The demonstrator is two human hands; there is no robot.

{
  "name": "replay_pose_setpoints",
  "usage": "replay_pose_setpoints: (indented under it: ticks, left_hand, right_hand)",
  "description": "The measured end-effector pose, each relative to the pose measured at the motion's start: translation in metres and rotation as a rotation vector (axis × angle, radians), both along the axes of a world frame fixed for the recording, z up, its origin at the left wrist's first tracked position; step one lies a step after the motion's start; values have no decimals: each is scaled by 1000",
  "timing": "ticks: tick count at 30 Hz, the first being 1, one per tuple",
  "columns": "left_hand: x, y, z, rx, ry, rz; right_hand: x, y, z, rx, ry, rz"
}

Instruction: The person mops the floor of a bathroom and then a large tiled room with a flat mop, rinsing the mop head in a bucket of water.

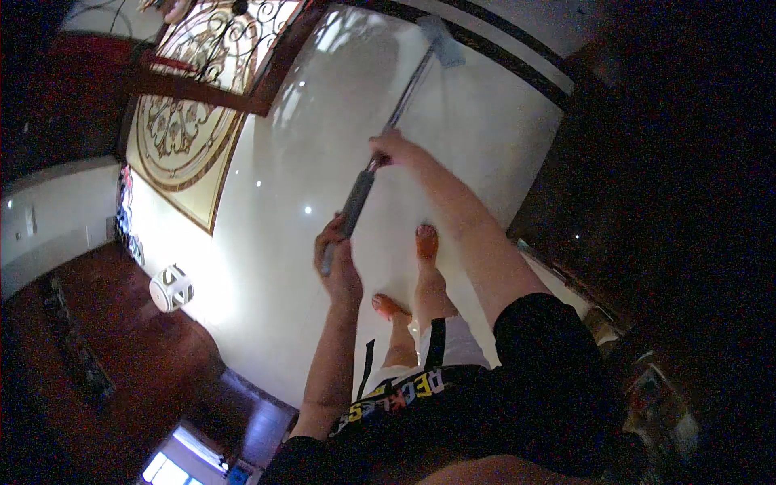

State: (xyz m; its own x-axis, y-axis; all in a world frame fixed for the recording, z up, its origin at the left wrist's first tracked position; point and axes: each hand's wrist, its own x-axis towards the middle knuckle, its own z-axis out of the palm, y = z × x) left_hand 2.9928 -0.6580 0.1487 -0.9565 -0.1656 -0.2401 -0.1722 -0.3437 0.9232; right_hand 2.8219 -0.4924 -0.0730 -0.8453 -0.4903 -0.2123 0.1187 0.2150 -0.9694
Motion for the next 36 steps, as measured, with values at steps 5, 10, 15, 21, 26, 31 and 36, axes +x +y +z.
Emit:
replay_pose_setpoints:
  ticks: [5,10,15,21,26,31,36]
  left_hand:
    - [147,-116,69,-66,-107,248]
    - [298,-175,127,-94,-135,514]
    - [395,-210,178,-155,-72,529]
    - [394,-245,214,-253,0,406]
    - [352,-268,216,-186,-25,189]
    - [291,-239,157,-115,-89,-261]
    - [260,-155,85,33,-36,-561]
  right_hand:
    - [127,-186,71,-297,-943,-357]
    - [276,-303,150,-212,-997,-164]
    - [372,-361,140,-394,-380,296]
    - [390,-368,217,-400,-1033,-134]
    - [368,-325,235,-384,-1049,-526]
    - [354,-208,171,-391,-893,-598]
    - [379,-62,44,-428,-812,-540]
